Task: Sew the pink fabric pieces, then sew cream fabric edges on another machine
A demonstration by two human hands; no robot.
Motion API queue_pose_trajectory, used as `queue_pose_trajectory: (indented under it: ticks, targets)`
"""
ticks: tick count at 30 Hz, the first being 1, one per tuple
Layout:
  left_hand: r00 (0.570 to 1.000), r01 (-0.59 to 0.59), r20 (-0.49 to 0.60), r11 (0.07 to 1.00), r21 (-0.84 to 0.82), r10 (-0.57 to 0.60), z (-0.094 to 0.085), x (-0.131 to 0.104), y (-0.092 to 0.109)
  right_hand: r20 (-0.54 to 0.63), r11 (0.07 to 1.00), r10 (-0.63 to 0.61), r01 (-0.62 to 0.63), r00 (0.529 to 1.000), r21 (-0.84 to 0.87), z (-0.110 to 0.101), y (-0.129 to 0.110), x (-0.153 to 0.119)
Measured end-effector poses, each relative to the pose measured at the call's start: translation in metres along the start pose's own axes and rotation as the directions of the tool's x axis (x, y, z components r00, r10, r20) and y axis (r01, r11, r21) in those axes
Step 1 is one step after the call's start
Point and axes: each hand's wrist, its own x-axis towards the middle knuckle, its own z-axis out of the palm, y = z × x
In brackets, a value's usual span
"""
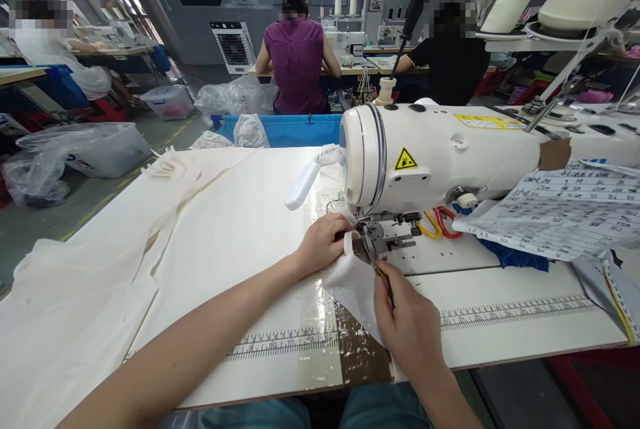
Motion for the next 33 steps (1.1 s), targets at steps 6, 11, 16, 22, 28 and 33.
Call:
queue_pose_trajectory:
  ticks: [6, 11, 16, 22, 28, 33]
  targets:
    - [1.0, -0.01, 0.004, 1.0, -0.011, 0.01, -0.0001, 0.0001, -0.0003, 0.0, 1.0, -0.002, 0.002, 1.0, -0.023, 0.0001, -0.0018, 0.0014]
    - [0.999, -0.049, 0.005, 0.999, 0.002, 0.049, 0.0006, -0.0007, -0.0017, 0.021, 0.999, 0.011, -0.01, 1.0, -0.045, 0.001, -0.0023, 0.0018]
    - [0.988, -0.151, -0.013, 0.983, 0.106, 0.153, 0.0028, -0.0017, -0.0006, 0.046, 0.999, 0.019, -0.017, 0.999, -0.051, 0.0015, -0.0027, 0.001]
    - [0.982, -0.184, 0.007, 0.954, 0.237, 0.188, 0.0037, -0.0006, 0.0019, 0.031, 0.998, -0.004, 0.006, 1.0, -0.069, 0.0011, -0.0035, 0.0005]
    - [0.99, -0.133, -0.03, 0.989, 0.064, 0.135, 0.0008, 0.001, -0.0025, 0.022, 0.999, 0.027, -0.026, 0.999, -0.046, 0.0006, -0.0036, 0.0011]
    - [0.979, -0.19, -0.054, 0.973, 0.13, 0.198, -0.0003, -0.0007, -0.002, 0.026, 0.997, 0.042, -0.04, 0.999, -0.06, 0.0023, -0.0034, 0.0008]
